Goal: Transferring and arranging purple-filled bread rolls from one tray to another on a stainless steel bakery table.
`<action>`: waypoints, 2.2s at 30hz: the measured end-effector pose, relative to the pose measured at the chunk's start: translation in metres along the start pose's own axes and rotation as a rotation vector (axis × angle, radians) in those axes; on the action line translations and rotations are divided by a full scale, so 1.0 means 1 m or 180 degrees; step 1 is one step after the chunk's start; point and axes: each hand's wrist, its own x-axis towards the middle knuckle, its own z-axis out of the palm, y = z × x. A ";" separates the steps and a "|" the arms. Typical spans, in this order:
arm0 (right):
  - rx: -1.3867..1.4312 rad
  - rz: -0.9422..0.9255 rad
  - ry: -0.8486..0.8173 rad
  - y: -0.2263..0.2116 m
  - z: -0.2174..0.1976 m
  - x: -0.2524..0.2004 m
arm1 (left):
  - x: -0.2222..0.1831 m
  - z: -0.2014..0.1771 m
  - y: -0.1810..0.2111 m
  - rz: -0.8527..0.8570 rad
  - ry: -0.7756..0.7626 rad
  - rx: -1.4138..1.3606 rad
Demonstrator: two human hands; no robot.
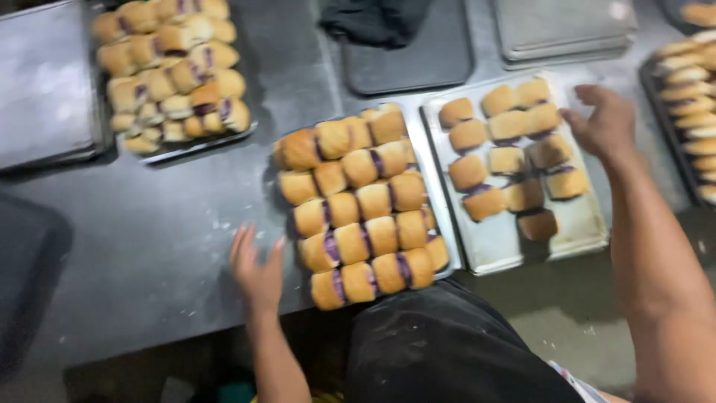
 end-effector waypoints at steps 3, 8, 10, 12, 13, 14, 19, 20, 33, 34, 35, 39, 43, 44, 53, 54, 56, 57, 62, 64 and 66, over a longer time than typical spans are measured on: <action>-0.0208 0.0889 -0.0097 0.071 -0.001 -0.005 | -0.055 0.000 0.000 -0.1007 0.0445 -0.0502; -0.0092 0.0885 -0.0597 0.106 0.053 0.026 | -0.114 0.018 0.020 -0.1937 0.1069 -0.0743; 0.0038 0.0866 -0.0676 0.107 0.077 0.045 | -0.115 0.023 0.048 -0.1868 0.1104 -0.0706; 0.0170 0.0828 -0.0778 0.097 0.090 0.065 | -0.121 0.029 0.070 -0.1818 0.1152 -0.0656; 0.0141 0.0967 -0.0833 0.087 0.091 0.075 | -0.125 0.032 0.078 -0.1629 0.1150 -0.0653; 0.0122 0.1112 -0.0882 0.073 0.093 0.084 | -0.126 0.032 0.084 -0.1425 0.1140 -0.0637; -0.0075 0.1564 -0.0967 0.060 0.102 0.103 | -0.152 0.036 0.098 -0.1372 0.1390 -0.0333; -0.0182 0.1788 -0.0909 0.050 0.095 0.104 | -0.156 0.039 0.093 -0.1400 0.1417 -0.0320; -0.0862 0.1164 -0.0217 0.016 0.088 0.078 | -0.147 0.020 0.051 -0.1437 0.1357 -0.0520; -0.0933 0.1078 0.0092 0.017 0.087 0.073 | -0.148 0.017 0.048 -0.1465 0.1345 -0.0574; -0.1005 0.0989 0.0401 0.017 0.086 0.069 | -0.149 0.014 0.046 -0.1494 0.1333 -0.0628; 0.1069 0.1074 0.0803 0.000 0.097 0.081 | -0.146 0.006 0.030 -0.1555 0.1375 -0.0734; 0.1828 -0.0638 -0.0293 -0.090 0.097 0.098 | -0.148 0.013 0.018 -0.1577 0.1217 -0.0815; 0.1728 -0.1131 -0.0601 -0.132 0.094 0.100 | -0.144 0.012 0.012 -0.1535 0.1134 -0.0856; 0.0405 -0.1599 -0.1811 -0.306 0.116 0.117 | -0.134 -0.014 0.008 -0.1417 0.1072 -0.0954; 0.0398 -0.1621 -0.1816 -0.307 0.118 0.118 | -0.140 -0.018 0.004 -0.1427 0.1093 -0.0958; 0.0208 -0.1629 -0.1827 -0.306 0.120 0.120 | -0.153 -0.024 -0.003 -0.1548 0.1233 -0.0931; 0.0198 -0.1644 -0.1835 -0.302 0.118 0.123 | -0.155 -0.026 -0.004 -0.1560 0.1245 -0.0938; 0.0621 -0.1530 -0.1167 -0.218 0.101 0.134 | -0.171 -0.032 0.001 -0.1839 0.1312 -0.0712; 0.0568 -0.1137 -0.1214 -0.163 0.091 0.142 | -0.171 -0.025 0.005 -0.1807 0.1309 -0.0801; 0.0535 -0.0774 -0.1237 -0.114 0.086 0.146 | -0.165 -0.016 0.009 -0.1756 0.1341 -0.0881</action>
